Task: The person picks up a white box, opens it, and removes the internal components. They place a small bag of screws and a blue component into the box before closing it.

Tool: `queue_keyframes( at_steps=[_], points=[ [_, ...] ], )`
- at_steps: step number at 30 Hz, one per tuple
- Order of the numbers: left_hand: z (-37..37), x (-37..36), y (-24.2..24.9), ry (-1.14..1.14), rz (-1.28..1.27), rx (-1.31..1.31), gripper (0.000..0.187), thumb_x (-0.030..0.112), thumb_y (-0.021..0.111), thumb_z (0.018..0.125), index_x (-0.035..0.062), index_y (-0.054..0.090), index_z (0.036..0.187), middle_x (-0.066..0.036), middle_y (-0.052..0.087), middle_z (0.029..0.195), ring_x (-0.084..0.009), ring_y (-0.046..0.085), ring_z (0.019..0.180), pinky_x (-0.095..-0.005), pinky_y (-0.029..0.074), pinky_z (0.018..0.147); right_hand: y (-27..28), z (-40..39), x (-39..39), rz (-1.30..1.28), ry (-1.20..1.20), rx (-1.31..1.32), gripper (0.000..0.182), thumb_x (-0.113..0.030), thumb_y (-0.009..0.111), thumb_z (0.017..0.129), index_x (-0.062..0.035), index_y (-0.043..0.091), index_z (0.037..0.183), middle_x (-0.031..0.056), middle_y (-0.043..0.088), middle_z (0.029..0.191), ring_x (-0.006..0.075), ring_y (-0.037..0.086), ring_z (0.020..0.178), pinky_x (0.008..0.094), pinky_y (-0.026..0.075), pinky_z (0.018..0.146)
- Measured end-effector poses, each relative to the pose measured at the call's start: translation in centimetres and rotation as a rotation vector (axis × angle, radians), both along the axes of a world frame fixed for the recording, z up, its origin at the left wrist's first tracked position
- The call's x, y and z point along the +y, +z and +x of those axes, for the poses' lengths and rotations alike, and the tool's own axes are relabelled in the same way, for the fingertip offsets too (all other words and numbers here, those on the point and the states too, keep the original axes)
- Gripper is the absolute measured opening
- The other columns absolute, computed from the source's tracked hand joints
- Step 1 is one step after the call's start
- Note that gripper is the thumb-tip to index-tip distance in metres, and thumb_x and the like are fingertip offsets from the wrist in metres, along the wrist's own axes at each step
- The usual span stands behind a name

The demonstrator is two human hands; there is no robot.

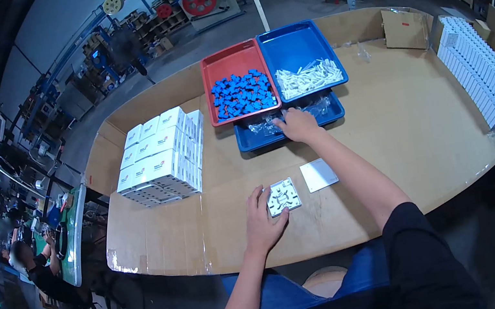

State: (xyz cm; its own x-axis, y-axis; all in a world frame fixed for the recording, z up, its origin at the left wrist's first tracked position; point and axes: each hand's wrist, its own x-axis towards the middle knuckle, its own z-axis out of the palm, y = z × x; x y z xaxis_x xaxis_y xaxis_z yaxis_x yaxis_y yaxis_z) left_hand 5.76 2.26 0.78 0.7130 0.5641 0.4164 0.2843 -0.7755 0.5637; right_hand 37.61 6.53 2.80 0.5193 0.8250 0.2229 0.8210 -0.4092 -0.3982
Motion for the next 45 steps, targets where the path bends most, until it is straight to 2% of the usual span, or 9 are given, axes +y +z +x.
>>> queue_keyframes(
  at_steps=[3,8,11,14,17,22,25,37,45],
  points=[
    [0.0,-0.1,-0.1,-0.013,-0.007,-0.014,0.066,0.029,0.076,0.085,-0.0020,0.053,0.138,-0.025,0.048,0.144,-0.0439,0.047,0.134,-0.0510,0.036,0.116,0.8,0.2,-3.3,0.337,0.066,0.106,0.046,-0.043,0.055,0.104,-0.0021,0.075,0.101,0.0200,0.072,0.103,0.0436,0.068,0.100,0.0534,0.052,0.087],
    [-0.2,0.5,-0.4,-0.017,-0.036,-0.115,0.056,0.027,0.071,0.090,-0.0017,0.056,0.135,-0.024,0.051,0.141,-0.0433,0.048,0.133,-0.0532,0.036,0.115,3.1,-4.1,-10.8,0.668,0.039,0.739,0.011,-0.007,0.074,0.094,0.0021,0.070,0.098,0.0059,0.072,0.088,0.0102,0.069,0.079,0.0270,0.055,0.069],
    [-0.4,-0.5,-0.4,-0.011,-0.005,-0.203,0.042,0.022,0.062,0.099,-0.0028,0.058,0.132,-0.021,0.057,0.133,-0.0402,0.054,0.126,-0.0468,0.043,0.109,4.0,-9.6,-15.9,0.800,0.060,1.101,0.023,-0.006,0.075,0.092,0.0016,0.066,0.112,0.0057,0.071,0.088,0.0090,0.067,0.078,0.0247,0.054,0.067],
    [0.8,-4.6,1.0,-0.055,-0.590,-0.528,0.034,0.022,0.050,0.109,-0.0028,0.059,0.130,-0.014,0.062,0.122,-0.0204,0.061,0.111,-0.0329,0.049,0.097,4.8,-14.9,-19.9,0.785,0.043,1.322,0.037,0.000,0.072,0.093,0.0028,0.057,0.127,0.0085,0.071,0.094,0.0106,0.069,0.083,0.0243,0.057,0.072],
    [1.6,-8.6,2.8,-0.088,-0.993,-0.542,0.030,0.021,0.050,0.110,-0.0024,0.061,0.125,-0.008,0.066,0.109,-0.0121,0.062,0.095,-0.0272,0.051,0.084,3.3,-17.5,-22.1,0.697,0.073,1.394,0.042,0.003,0.069,0.094,0.0029,0.052,0.133,0.0094,0.072,0.098,0.0119,0.071,0.087,0.0259,0.059,0.075],
    [1.9,-11.2,2.0,0.148,-0.925,-0.602,0.023,0.021,0.059,0.107,-0.0004,0.064,0.112,0.001,0.064,0.084,-0.0014,0.053,0.067,-0.0184,0.040,0.057,2.1,-18.9,-23.9,0.673,-0.040,1.364,0.010,0.000,0.068,0.096,0.0043,0.066,0.105,0.0114,0.072,0.093,0.0134,0.070,0.079,0.0264,0.059,0.072],
    [1.7,-11.3,2.5,0.254,-0.933,-0.764,0.022,0.022,0.060,0.107,0.0003,0.063,0.107,0.000,0.062,0.080,-0.0013,0.047,0.060,-0.0183,0.038,0.052,2.0,-18.4,-24.1,0.849,-0.162,1.289,0.014,-0.003,0.064,0.098,0.0036,0.064,0.111,0.0125,0.072,0.094,0.0128,0.070,0.081,0.0262,0.059,0.069],
    [2.0,-13.2,3.2,0.232,-0.981,-0.721,0.022,0.022,0.058,0.108,0.0010,0.062,0.108,0.002,0.060,0.078,-0.0016,0.048,0.061,-0.0184,0.037,0.054,2.4,-20.0,-23.8,0.589,-0.085,1.263,0.018,-0.017,0.066,0.103,0.0002,0.072,0.101,-0.0014,0.061,0.071,0.0036,0.052,0.059,0.0198,0.042,0.056],
    [2.2,-12.6,3.6,0.247,-1.039,-0.789,0.022,0.024,0.058,0.108,0.0019,0.061,0.109,0.001,0.061,0.081,-0.0019,0.048,0.062,-0.0190,0.038,0.056,2.1,-19.9,-23.6,0.741,-0.093,1.282,0.023,-0.021,0.064,0.104,0.0003,0.072,0.109,0.0007,0.066,0.082,0.0037,0.055,0.065,0.0196,0.042,0.058]
  ],
)
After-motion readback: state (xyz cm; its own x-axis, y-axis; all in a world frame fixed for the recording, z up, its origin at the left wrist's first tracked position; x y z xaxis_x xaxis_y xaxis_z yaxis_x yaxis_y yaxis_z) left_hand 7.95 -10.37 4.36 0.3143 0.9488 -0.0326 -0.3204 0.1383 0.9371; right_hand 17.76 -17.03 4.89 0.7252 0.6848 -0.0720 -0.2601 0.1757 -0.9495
